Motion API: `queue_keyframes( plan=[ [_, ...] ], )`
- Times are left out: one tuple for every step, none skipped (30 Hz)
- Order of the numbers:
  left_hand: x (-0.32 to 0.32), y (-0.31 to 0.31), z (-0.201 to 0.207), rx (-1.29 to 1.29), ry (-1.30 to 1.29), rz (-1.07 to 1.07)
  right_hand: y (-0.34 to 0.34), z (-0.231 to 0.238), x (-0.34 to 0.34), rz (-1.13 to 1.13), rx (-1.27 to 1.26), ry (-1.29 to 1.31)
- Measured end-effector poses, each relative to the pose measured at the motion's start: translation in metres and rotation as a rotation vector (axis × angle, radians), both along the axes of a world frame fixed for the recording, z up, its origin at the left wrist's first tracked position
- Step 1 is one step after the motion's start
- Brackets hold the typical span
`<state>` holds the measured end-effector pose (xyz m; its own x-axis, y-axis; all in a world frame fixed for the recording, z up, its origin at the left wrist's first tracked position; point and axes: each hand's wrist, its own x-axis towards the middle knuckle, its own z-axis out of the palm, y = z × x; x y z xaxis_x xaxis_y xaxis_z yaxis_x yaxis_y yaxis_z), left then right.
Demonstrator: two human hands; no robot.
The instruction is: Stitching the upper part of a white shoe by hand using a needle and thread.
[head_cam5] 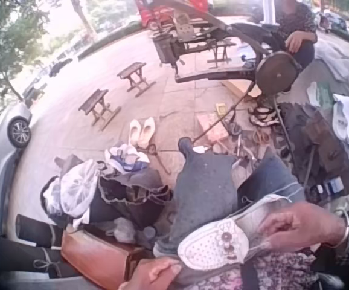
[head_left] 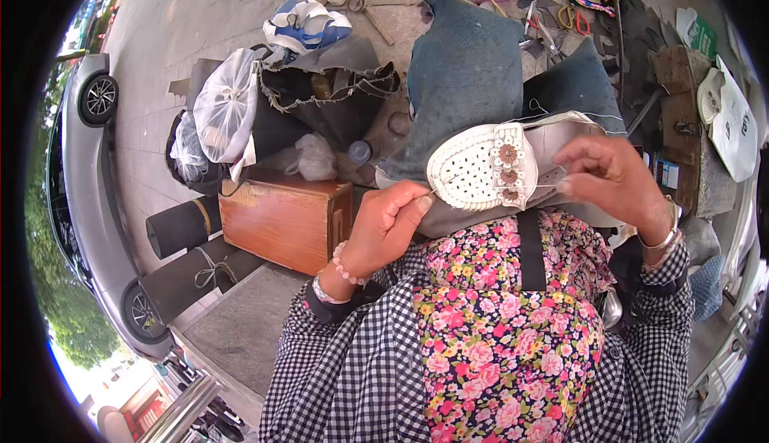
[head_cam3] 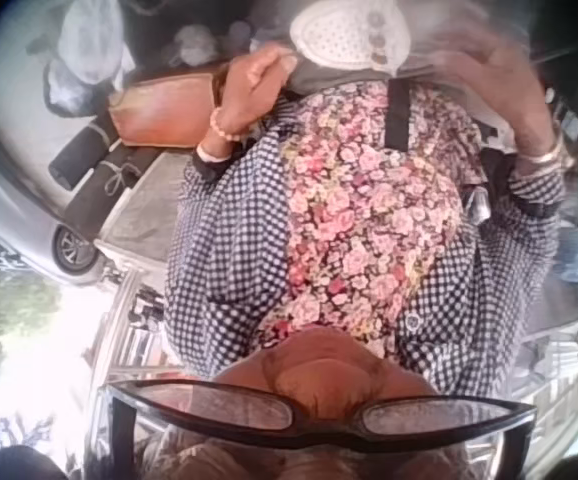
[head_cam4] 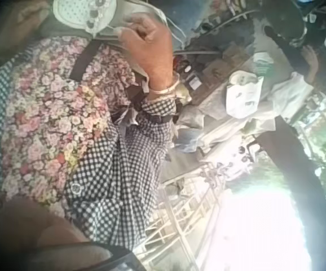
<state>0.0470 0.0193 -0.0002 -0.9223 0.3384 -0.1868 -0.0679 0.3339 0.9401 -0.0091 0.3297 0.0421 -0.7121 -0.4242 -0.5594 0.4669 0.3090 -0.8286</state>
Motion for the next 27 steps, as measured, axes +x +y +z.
queue_keyframes(
  plan=[
    [-0.004, 0.003, 0.003, -0.039, 0.099, -0.005, 0.015, 0.009, -0.001, -0.055, 0.02, -0.03],
    [-0.007, 0.005, 0.006, -0.028, 0.104, -0.003, 0.033, 0.007, -0.001, -0.054, 0.031, -0.024],
    [-0.009, 0.005, 0.008, -0.046, 0.126, -0.006, 0.051, 0.001, -0.003, -0.151, 0.033, -0.045],
    [-0.011, 0.006, 0.01, -0.069, 0.148, -0.007, 0.06, -0.003, -0.004, -0.246, 0.03, -0.066],
    [-0.012, 0.005, 0.011, -0.082, 0.135, -0.007, 0.06, -0.008, -0.002, -0.242, 0.037, -0.06],
    [-0.013, 0.007, 0.01, -0.077, 0.14, -0.002, 0.059, -0.012, 0.002, -0.164, 0.358, 0.363],
    [-0.011, 0.008, 0.01, -0.08, 0.168, 0.008, 0.056, -0.014, 0.004, -0.069, 0.664, 0.787],
    [-0.01, 0.008, 0.009, -0.079, 0.198, 0.009, 0.045, -0.007, 0.005, -0.064, 0.664, 0.792],
    [-0.009, 0.008, 0.009, -0.079, 0.201, 0.016, 0.026, 0.005, 0.004, -0.098, 0.536, 0.848],
    [-0.009, 0.009, 0.01, -0.078, 0.175, 0.026, 0.008, 0.012, 0.005, -0.137, 0.409, 0.9],
    [-0.01, 0.01, 0.01, -0.078, 0.149, 0.036, -0.006, 0.015, 0.005, -0.067, 0.369, 0.939],
    [-0.009, 0.01, 0.011, -0.08, 0.152, 0.038, -0.02, 0.016, 0.005, 0.004, 0.327, 0.976],
    [-0.008, 0.011, 0.011, -0.09, 0.157, 0.043, -0.033, 0.014, 0.006, 0.099, 0.297, 0.988],
    [-0.008, 0.012, 0.011, -0.095, 0.163, 0.042, -0.045, 0.011, 0.008, 0.191, 0.273, 1.0],
    [-0.009, 0.014, 0.012, -0.097, 0.167, 0.04, -0.056, 0.005, 0.008, 0.187, 0.272, 1.003],
    [-0.008, 0.015, 0.012, -0.093, 0.169, 0.048, -0.067, -0.002, 0.008, 0.278, 0.349, 1.064],
    [-0.008, 0.016, 0.012, -0.087, 0.171, 0.055, -0.072, -0.005, 0.007, 0.369, 0.428, 1.123],
    [-0.008, 0.016, 0.013, -0.089, 0.173, 0.057, -0.072, -0.004, 0.006, 0.369, 0.426, 1.126],
    [-0.007, 0.015, 0.013, -0.105, 0.18, 0.054, -0.072, -0.004, 0.004, 0.408, 0.412, 1.151],
    [-0.006, 0.014, 0.014, -0.12, 0.186, 0.049, -0.072, -0.003, 0.003, 0.445, 0.399, 1.176],
    [-0.006, 0.014, 0.013, -0.123, 0.185, 0.057, -0.07, -0.003, 0.001, 0.451, 0.392, 1.177],
    [-0.006, 0.014, 0.013, -0.144, 0.201, 0.044, -0.068, -0.002, -0.001, 0.395, 0.202, 1.082],
    [-0.006, 0.014, 0.012, -0.164, 0.216, 0.031, -0.068, -0.002, -0.002, 0.337, 0.016, 0.979],
    [-0.005, 0.014, 0.012, -0.164, 0.215, 0.033, -0.069, -0.002, -0.003, 0.339, 0.015, 0.978],
    [-0.005, 0.014, 0.011, -0.197, 0.248, 0.029, -0.071, -0.003, -0.004, 0.246, -0.08, 0.86],
    [-0.005, 0.014, 0.01, -0.231, 0.281, 0.026, -0.074, -0.003, -0.005, 0.154, -0.172, 0.74],
    [-0.004, 0.013, 0.009, -0.23, 0.279, 0.027, -0.076, 0.001, -0.005, 0.155, -0.172, 0.738]
  ],
)
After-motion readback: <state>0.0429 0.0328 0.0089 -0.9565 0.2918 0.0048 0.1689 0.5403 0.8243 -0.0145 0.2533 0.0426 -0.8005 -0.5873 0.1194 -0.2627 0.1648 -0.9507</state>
